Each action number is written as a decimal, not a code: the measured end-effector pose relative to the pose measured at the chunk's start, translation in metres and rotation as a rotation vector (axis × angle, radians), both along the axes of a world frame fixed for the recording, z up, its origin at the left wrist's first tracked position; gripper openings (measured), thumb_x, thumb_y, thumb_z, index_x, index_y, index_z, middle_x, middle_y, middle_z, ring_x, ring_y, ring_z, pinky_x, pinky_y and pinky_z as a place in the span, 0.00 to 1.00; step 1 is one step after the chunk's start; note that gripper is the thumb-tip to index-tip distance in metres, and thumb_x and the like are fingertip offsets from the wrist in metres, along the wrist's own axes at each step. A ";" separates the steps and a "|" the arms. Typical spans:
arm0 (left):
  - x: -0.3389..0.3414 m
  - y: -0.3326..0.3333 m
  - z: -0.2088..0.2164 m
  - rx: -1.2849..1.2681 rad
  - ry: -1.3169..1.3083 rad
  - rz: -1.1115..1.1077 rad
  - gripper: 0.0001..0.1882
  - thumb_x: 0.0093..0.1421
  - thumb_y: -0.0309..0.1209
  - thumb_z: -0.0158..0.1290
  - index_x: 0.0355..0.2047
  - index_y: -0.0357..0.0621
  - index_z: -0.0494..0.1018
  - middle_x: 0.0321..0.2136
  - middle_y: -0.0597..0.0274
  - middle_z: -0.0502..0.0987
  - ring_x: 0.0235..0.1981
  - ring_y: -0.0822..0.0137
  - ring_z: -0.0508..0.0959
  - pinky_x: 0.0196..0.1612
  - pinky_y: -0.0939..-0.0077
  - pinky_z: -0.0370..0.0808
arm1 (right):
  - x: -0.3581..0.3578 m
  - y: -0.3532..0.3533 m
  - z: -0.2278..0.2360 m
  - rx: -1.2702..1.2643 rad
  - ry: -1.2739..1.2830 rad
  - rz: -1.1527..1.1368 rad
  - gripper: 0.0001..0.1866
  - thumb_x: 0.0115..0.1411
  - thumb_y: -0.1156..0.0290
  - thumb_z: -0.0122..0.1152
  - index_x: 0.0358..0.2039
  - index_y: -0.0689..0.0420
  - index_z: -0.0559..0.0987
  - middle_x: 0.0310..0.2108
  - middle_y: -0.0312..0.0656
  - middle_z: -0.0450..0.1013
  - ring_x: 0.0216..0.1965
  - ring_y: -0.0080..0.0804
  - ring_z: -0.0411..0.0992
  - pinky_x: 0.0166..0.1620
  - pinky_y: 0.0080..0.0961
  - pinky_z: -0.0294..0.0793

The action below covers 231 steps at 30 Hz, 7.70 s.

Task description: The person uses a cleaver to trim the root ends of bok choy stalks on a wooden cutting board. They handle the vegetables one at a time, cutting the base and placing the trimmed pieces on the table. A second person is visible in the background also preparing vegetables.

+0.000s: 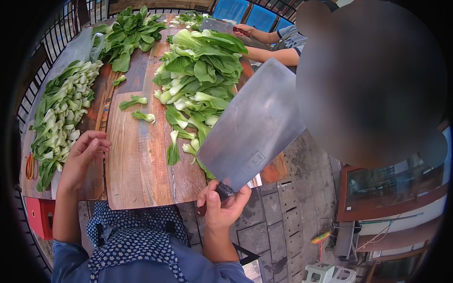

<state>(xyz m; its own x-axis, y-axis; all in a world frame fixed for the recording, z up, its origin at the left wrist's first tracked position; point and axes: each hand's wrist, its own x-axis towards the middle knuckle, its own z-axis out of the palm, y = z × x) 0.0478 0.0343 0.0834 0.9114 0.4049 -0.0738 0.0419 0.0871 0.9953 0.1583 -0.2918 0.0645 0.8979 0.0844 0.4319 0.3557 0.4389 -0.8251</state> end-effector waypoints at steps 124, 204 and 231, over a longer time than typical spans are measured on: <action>-0.050 -0.056 -0.061 1.371 -0.263 0.026 0.20 0.56 0.24 0.60 0.51 0.37 0.80 0.53 0.57 0.81 0.55 0.53 0.79 0.55 0.58 0.73 | 0.008 0.009 0.185 -1.866 -0.671 0.738 0.43 0.57 0.76 0.70 0.72 0.31 0.69 0.26 0.45 0.70 0.25 0.51 0.73 0.31 0.45 0.74; -0.031 -0.009 -0.032 -0.078 0.052 -0.113 0.20 0.75 0.32 0.53 0.64 0.40 0.69 0.58 0.57 0.76 0.57 0.67 0.78 0.59 0.70 0.77 | 0.000 0.001 -0.034 -0.351 0.401 0.393 0.43 0.69 0.82 0.54 0.79 0.56 0.45 0.38 0.49 0.73 0.18 0.22 0.66 0.19 0.18 0.69; 0.176 -0.131 -0.046 1.429 -0.464 -0.494 0.18 0.57 0.26 0.55 0.49 0.40 0.78 0.51 0.57 0.78 0.55 0.55 0.74 0.58 0.61 0.69 | -0.005 -0.056 -0.032 -0.077 0.230 -0.377 0.18 0.72 0.69 0.61 0.54 0.60 0.63 0.25 0.39 0.66 0.17 0.26 0.64 0.20 0.27 0.70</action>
<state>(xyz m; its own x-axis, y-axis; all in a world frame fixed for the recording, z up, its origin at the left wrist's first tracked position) 0.2243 -0.0970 0.0371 0.8031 -0.4378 0.4042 -0.5377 -0.8248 0.1751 0.1536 -0.3476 0.0323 0.9441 -0.2435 0.2223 0.2822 0.2479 -0.9268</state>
